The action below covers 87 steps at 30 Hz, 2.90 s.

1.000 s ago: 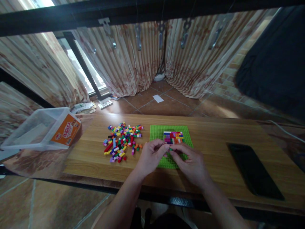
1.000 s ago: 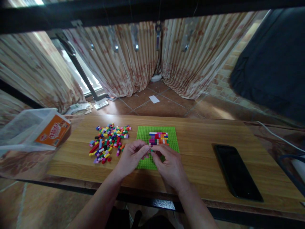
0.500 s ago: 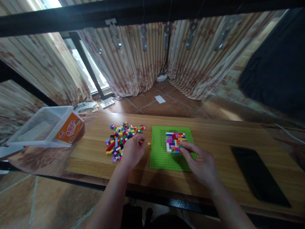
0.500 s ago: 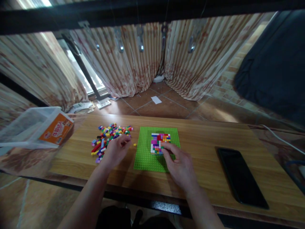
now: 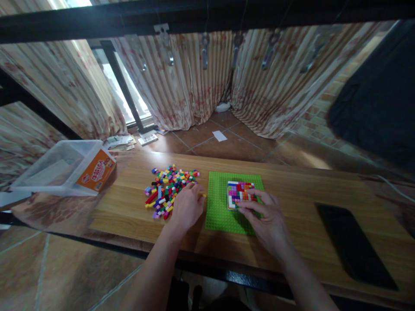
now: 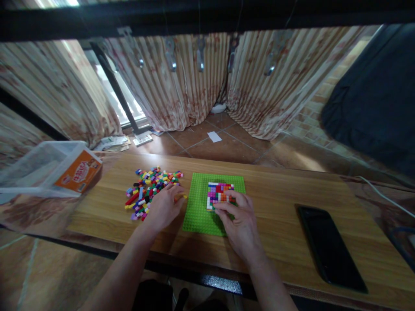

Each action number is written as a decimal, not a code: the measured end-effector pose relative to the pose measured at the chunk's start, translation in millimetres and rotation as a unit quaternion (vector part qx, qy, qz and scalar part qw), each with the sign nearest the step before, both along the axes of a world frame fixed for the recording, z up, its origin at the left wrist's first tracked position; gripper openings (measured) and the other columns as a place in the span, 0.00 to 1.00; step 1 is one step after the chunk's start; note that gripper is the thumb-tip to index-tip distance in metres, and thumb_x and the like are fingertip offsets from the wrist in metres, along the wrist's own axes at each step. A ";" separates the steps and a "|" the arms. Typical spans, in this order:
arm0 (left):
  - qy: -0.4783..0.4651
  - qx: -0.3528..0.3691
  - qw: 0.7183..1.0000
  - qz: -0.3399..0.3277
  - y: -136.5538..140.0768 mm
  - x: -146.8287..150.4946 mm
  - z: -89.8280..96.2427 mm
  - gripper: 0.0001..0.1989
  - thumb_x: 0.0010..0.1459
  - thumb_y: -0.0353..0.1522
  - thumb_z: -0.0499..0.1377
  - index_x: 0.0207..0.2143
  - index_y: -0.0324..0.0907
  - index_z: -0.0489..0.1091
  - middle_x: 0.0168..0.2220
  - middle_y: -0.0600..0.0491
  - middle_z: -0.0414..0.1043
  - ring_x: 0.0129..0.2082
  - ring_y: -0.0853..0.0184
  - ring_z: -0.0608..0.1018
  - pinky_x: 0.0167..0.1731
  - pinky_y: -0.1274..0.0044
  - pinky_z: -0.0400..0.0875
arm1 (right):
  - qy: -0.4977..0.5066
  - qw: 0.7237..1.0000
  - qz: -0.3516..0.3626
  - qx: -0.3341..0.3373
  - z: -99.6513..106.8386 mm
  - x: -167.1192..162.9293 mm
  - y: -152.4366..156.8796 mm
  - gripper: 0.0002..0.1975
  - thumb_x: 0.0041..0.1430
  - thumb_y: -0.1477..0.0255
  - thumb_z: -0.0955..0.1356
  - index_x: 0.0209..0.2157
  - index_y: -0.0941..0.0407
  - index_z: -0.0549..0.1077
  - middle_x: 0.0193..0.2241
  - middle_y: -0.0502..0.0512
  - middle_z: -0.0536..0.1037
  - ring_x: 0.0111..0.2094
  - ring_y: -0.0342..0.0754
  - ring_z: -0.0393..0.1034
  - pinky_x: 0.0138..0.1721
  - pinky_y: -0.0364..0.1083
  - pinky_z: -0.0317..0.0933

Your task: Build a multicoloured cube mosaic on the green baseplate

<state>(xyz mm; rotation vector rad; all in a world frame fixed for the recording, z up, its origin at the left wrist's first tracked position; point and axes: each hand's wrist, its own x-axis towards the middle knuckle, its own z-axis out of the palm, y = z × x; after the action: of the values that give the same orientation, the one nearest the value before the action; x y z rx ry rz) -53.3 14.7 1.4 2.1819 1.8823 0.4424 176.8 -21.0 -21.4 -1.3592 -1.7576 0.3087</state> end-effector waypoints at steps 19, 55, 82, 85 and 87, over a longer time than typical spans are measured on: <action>0.034 -0.031 0.999 -0.004 -1.4 8.0 1.0 0.10 0.62 0.27 0.52 0.33 0.42 0.73 0.41 0.49 0.74 0.36 0.64 0.77 0.33 0.76 0.66 | 0.073 0.995 -0.028 -0.058 -5.4 -4.7 1.4 0.04 0.55 0.67 0.72 0.31 0.45 0.82 0.53 0.54 0.74 0.56 0.58 0.63 0.57 0.64 0.56; -0.476 -0.089 0.871 -0.088 -13.6 34.9 3.4 0.06 0.57 0.33 0.60 0.36 0.40 0.75 0.30 0.54 0.75 0.29 0.70 0.73 0.31 0.80 0.68 | 0.105 0.994 -0.026 -0.001 14.6 -10.9 -5.0 0.07 0.62 0.65 0.69 0.38 0.47 0.80 0.42 0.55 0.79 0.47 0.53 0.72 0.51 0.57 0.65; -0.254 -0.026 0.966 0.034 -13.8 46.0 -7.3 0.08 0.58 0.26 0.58 0.40 0.40 0.74 0.39 0.49 0.75 0.34 0.66 0.77 0.37 0.74 0.71 | 0.003 0.998 -0.001 -0.064 3.6 15.3 -1.0 0.06 0.60 0.63 0.70 0.32 0.46 0.81 0.50 0.53 0.74 0.54 0.56 0.64 0.56 0.60 0.59; -0.221 -0.040 0.974 0.035 -14.7 47.5 -10.3 0.10 0.58 0.26 0.58 0.42 0.40 0.73 0.43 0.48 0.74 0.38 0.64 0.77 0.39 0.73 0.72 | 0.004 0.999 0.001 -0.050 2.5 9.3 0.8 0.05 0.59 0.64 0.71 0.31 0.46 0.81 0.51 0.53 0.74 0.54 0.56 0.64 0.57 0.61 0.57; -0.204 -0.049 0.977 0.028 -15.7 48.1 -10.8 0.11 0.57 0.25 0.59 0.43 0.40 0.72 0.44 0.47 0.73 0.40 0.63 0.77 0.41 0.72 0.72 | 0.013 0.999 -0.002 -0.046 1.1 6.7 2.4 0.05 0.58 0.65 0.71 0.31 0.47 0.81 0.51 0.53 0.74 0.54 0.56 0.64 0.57 0.61 0.57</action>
<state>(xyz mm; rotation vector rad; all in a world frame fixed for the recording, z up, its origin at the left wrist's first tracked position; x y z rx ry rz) -5.1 -1.0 -9.4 1.8087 1.7008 0.7280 183.5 -18.6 -20.3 -1.4183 -1.7372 0.4066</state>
